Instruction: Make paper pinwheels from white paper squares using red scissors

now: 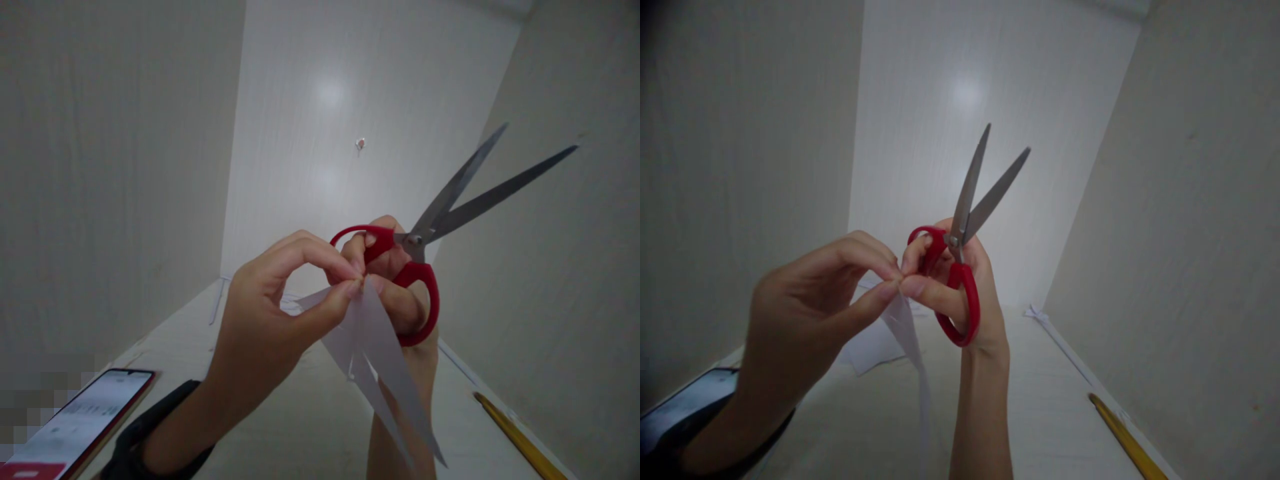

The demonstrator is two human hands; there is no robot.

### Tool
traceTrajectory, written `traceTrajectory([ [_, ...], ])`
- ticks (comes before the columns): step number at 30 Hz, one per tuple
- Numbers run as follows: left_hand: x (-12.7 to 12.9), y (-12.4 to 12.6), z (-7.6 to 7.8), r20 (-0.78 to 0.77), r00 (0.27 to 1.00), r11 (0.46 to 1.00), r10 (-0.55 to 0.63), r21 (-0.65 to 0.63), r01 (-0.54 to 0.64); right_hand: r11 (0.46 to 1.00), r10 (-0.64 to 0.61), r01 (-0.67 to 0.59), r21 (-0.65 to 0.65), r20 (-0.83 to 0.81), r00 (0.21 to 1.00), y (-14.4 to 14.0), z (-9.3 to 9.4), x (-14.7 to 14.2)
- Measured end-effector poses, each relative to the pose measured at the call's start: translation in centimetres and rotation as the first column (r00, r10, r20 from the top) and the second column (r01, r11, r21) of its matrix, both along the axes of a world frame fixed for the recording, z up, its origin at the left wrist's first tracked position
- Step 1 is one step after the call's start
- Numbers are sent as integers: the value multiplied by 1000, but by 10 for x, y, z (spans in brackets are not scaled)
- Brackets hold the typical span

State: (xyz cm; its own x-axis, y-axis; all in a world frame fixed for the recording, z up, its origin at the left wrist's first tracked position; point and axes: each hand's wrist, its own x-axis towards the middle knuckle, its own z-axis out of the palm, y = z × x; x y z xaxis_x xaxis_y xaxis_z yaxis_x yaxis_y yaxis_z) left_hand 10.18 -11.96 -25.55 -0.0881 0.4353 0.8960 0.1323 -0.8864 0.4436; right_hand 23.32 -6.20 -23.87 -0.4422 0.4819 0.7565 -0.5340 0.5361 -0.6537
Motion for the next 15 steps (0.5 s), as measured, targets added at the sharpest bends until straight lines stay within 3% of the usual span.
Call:
traceTrajectory([
  [4,-1,0,-3,5,1000,1000,3,28,-3,998,-56,56,-1,-14,998,-9,1,1],
  [15,3,-1,-2,116,993,1000,6,6,-7,999,-42,43,25,-44,998,-11,1,-1],
])
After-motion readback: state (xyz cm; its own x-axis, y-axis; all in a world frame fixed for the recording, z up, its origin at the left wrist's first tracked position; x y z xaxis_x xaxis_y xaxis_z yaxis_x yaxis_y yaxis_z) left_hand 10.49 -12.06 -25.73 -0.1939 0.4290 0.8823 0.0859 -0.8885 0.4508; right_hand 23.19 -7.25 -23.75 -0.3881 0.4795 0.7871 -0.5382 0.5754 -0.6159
